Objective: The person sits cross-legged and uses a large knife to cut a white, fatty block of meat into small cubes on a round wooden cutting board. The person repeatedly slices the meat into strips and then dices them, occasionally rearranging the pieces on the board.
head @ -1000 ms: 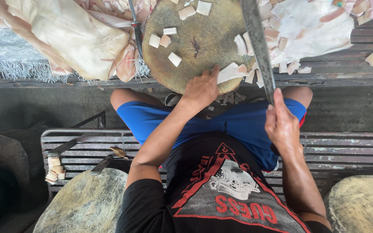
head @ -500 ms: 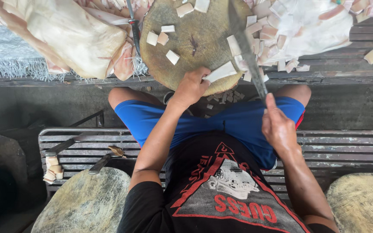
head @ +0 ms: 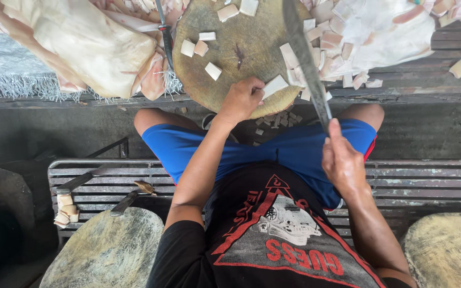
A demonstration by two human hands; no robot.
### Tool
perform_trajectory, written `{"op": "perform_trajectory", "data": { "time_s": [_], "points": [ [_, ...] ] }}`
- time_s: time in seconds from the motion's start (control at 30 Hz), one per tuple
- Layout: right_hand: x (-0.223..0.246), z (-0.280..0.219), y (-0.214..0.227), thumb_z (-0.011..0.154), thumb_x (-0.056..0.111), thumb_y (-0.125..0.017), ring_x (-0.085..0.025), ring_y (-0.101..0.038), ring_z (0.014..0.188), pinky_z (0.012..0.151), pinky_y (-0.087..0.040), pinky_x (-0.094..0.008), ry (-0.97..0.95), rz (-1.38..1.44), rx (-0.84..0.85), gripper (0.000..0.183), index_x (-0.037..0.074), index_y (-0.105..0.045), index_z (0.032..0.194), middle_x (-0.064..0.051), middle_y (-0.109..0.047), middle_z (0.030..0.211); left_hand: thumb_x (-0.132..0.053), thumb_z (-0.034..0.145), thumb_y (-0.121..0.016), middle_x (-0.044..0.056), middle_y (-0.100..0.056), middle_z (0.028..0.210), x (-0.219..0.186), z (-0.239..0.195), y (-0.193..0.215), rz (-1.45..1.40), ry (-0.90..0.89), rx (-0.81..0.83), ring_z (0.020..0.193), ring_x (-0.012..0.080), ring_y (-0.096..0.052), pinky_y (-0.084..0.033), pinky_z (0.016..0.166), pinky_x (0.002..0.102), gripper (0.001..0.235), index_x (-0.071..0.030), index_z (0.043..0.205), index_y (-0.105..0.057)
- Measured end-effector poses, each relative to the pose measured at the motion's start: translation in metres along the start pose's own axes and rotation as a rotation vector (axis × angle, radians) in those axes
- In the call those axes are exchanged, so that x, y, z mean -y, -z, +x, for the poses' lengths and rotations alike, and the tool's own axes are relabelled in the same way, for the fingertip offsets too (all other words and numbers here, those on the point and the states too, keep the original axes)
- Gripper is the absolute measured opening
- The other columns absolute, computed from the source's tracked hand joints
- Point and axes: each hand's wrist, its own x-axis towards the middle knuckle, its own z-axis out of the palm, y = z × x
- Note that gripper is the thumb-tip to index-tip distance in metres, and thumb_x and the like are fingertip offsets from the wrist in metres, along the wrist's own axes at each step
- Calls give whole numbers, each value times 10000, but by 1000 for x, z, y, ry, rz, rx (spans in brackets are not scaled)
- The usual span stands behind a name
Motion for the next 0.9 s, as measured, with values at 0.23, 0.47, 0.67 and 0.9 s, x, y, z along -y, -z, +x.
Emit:
{"op": "perform_trajectory", "data": {
  "time_s": [0.23, 0.47, 0.67, 0.9],
  "points": [
    [0, -2, -7, 947, -92, -644, -341, -666, 657, 597, -526, -451, 66, 12, 111, 622, -17, -435, 1528, -183, -647, 794, -115, 932, -650, 182, -757, 896, -3, 1, 0, -16, 44, -4, 768, 230, -803, -612, 742, 343, 184, 30, 1044, -664],
    [3, -1, -3, 968, -51, -640, -376, -671, 686, 616, -540, -460, 54, -38, 21, 592, -5, -465, 1532, -217, -661, 848, -151, 906, -683, 163, -767, 847, -2, 6, -1, 98, 31, -36, 829, 295, -780, -584, 802, 391, 214, 10, 1046, -667],
    [2, -5, -12, 947, -46, -629, -364, -655, 628, 577, -525, -469, 60, 24, 154, 604, -18, -457, 1525, -179, -649, 770, -166, 839, -772, 185, -746, 915, 1, 2, -1, 162, -76, -115, 878, 355, -749, -572, 782, 423, 301, 16, 1046, -653],
    [-6, -16, 4, 962, -28, -632, -362, -662, 648, 590, -531, -470, 16, 27, 123, 592, 40, -475, 1529, -181, -649, 807, -139, 889, -728, 173, -739, 815, -19, -35, 28, 33, 17, -186, 753, 298, -765, -587, 710, 379, 385, 48, 1168, -540]
  ]
}}
